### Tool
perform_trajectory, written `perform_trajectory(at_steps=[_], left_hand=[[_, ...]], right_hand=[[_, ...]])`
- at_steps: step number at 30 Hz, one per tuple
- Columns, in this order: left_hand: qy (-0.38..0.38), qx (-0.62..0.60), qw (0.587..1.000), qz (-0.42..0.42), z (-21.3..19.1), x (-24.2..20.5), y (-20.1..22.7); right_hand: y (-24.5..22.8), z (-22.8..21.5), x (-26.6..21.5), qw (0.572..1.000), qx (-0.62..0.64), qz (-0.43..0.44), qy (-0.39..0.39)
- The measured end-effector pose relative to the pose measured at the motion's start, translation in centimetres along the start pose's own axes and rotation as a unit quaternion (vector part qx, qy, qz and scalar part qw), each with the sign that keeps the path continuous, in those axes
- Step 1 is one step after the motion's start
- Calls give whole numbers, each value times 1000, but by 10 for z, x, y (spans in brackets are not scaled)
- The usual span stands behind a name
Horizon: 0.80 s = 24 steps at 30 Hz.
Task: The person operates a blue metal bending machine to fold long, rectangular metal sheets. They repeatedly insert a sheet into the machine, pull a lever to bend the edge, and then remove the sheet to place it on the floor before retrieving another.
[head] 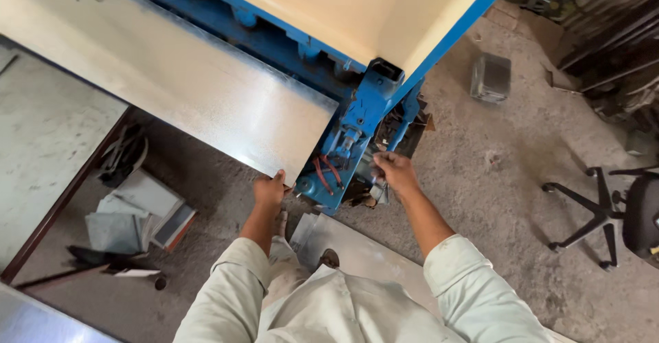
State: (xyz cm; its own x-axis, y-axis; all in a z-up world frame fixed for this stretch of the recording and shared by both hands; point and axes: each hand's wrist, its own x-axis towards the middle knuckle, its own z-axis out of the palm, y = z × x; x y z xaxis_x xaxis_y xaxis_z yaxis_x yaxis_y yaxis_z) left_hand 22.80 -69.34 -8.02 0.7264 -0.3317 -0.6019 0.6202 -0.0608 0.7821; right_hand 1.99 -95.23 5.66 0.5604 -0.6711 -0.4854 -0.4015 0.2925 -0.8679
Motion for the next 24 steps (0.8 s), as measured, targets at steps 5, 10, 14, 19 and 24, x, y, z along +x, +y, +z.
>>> perform_trajectory(at_steps=[5, 10, 14, 19, 24], left_hand=[[-16, 2, 1000, -13, 33, 35, 16], [-30, 19, 999, -39, 68, 48, 31], [-39, 38, 997, -55, 94, 67, 29], [-9, -24, 999, -44, 115, 86, 14], [-8, 6, 999, 32, 132, 99, 25]], right_hand=[[-74, 27, 27, 974, -186, -95, 87], [-99, 47, 98, 911, -316, -217, 150], [-82, 67, 135, 839, -393, -328, 185], [-66, 59, 145, 822, -404, -342, 208], [-68, 57, 156, 820, -401, -351, 209]])
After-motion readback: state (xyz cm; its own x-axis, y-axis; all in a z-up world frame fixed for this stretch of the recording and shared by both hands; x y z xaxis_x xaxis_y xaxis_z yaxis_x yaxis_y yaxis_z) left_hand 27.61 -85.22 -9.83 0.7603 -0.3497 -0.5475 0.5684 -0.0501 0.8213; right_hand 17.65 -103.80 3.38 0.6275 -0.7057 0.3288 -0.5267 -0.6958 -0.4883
